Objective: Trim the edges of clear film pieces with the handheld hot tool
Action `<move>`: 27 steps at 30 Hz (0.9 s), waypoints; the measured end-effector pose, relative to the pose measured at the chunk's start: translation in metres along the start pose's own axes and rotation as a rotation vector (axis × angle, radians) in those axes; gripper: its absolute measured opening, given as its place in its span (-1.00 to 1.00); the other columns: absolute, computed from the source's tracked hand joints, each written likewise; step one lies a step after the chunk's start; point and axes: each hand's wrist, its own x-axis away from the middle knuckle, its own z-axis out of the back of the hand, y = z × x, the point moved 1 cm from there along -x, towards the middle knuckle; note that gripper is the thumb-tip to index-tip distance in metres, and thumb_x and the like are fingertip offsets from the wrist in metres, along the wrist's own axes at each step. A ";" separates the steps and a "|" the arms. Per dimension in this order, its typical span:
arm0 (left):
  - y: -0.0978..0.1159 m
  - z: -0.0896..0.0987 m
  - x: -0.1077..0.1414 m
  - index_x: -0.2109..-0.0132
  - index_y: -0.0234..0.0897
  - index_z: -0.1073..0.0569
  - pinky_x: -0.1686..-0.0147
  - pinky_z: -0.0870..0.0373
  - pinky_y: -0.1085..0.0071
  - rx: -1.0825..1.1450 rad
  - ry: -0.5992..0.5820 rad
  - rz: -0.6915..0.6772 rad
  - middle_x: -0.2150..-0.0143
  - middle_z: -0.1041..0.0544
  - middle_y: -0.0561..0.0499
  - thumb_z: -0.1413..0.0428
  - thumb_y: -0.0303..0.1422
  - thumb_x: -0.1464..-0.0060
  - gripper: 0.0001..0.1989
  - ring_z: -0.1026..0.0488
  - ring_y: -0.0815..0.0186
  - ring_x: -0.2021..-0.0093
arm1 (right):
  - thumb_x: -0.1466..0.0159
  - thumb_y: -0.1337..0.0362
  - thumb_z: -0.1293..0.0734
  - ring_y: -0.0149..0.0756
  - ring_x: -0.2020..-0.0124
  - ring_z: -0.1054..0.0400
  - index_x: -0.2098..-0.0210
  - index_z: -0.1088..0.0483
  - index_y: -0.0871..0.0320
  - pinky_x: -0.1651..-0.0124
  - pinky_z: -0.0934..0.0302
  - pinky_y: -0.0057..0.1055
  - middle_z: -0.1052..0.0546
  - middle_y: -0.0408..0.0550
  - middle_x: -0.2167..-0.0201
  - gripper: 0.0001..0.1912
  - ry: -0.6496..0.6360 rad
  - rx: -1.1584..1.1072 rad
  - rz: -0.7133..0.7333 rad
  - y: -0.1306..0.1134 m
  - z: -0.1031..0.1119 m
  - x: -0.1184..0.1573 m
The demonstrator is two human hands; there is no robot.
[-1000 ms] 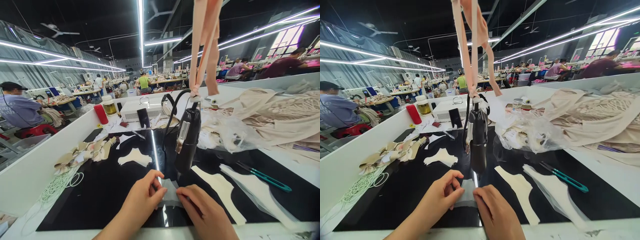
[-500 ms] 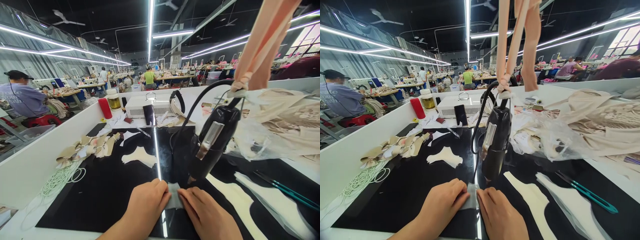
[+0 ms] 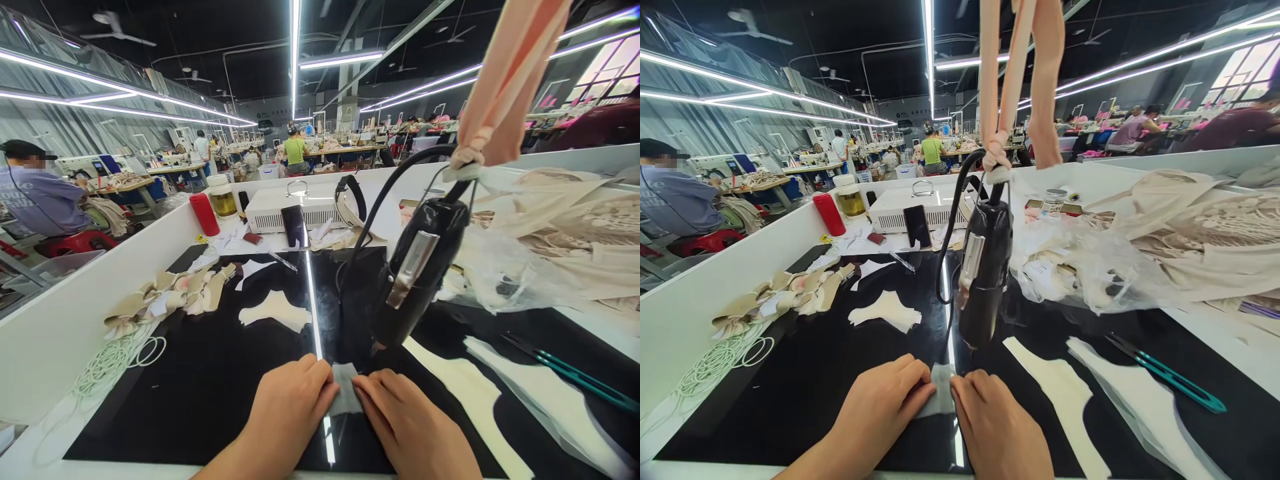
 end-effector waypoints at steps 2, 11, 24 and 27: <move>0.000 0.000 0.000 0.19 -0.19 -0.54 0.39 -0.18 0.35 -0.012 -0.011 0.001 0.27 -0.60 0.08 -0.24 -0.41 -0.40 -0.89 -0.57 0.26 0.36 | -0.40 0.59 -0.20 -0.06 0.22 -0.59 0.04 -0.58 -0.02 0.26 -0.52 -0.19 -0.70 -0.03 0.17 -0.55 0.026 -0.021 -0.004 0.000 0.000 0.000; 0.002 0.005 0.002 0.20 -0.22 -0.54 0.43 -0.24 0.32 -0.069 0.056 -0.050 0.30 -0.57 0.07 -0.23 -0.44 -0.40 -0.88 -0.54 0.23 0.38 | -0.38 0.66 -0.10 -0.05 0.21 -0.57 0.10 -0.59 0.00 0.19 -0.52 -0.15 -0.69 -0.02 0.21 -0.45 0.087 0.040 -0.028 -0.004 0.001 -0.002; 0.016 -0.011 0.003 0.00 -0.36 -0.53 -0.09 -0.62 0.29 0.030 0.433 -0.483 0.06 -0.72 -0.01 0.15 -0.39 -0.63 -0.64 -0.69 0.26 0.02 | -0.68 0.16 0.06 -0.38 0.45 -0.63 0.09 -0.53 0.03 0.54 -0.39 -0.48 -0.61 -0.12 0.36 -0.45 0.287 -0.136 -0.176 -0.004 0.007 -0.010; 0.015 -0.012 0.003 0.01 -0.36 -0.54 -0.05 -0.64 0.29 0.007 0.458 -0.479 0.06 -0.73 -0.01 0.15 -0.38 -0.64 -0.63 -0.71 0.26 0.04 | -0.68 0.18 0.04 -0.38 0.44 -0.63 0.02 -0.53 0.02 0.55 -0.38 -0.49 -0.63 -0.10 0.31 -0.49 0.254 -0.128 -0.159 -0.001 0.000 -0.006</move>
